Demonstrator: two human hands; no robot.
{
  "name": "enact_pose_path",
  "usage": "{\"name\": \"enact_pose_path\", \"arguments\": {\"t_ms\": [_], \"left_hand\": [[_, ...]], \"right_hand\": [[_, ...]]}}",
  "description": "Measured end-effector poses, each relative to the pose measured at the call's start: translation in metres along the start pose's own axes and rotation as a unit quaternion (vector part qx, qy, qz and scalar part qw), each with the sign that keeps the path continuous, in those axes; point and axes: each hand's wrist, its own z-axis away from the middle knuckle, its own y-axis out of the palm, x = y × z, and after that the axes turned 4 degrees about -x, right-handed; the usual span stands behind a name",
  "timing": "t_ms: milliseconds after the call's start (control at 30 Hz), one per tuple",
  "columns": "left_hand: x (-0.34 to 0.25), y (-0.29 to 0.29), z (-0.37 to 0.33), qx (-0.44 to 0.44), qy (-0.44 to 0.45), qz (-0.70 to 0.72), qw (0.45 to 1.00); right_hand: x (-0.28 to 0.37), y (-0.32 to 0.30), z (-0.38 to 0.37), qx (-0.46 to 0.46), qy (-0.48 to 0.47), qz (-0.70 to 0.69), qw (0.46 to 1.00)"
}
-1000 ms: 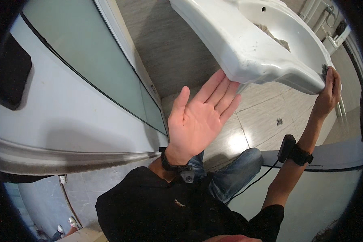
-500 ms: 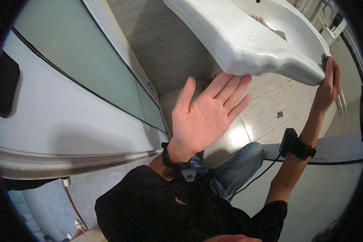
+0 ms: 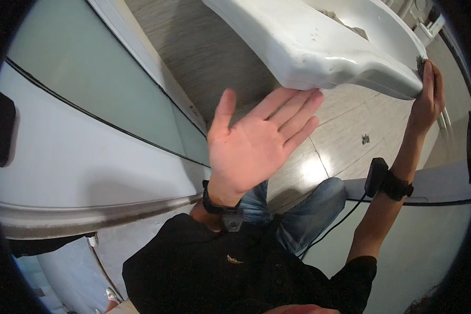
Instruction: Cleaning the edges and underside of a ceramic pedestal sink using a scouring pad and a cloth.
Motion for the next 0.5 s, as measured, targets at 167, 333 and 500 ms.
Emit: {"name": "enact_pose_path", "arguments": {"t_ms": [167,333,500], "left_hand": [[-0.002,0.003,0.009,0.001,0.017,-0.004,1.000],[0.014,0.004,0.005,-0.074,0.202,0.059,0.975],[0.022,-0.023,-0.041,-0.051,0.478,-0.737,0.475]], "right_hand": [[-0.012,-0.010,-0.003,-0.008,-0.022,-0.006,1.000],[-0.003,-0.004,-0.003,-0.010,-0.022,-0.025,0.999],[-0.002,0.003,0.005,-0.047,0.103,-0.141,0.984]]}}
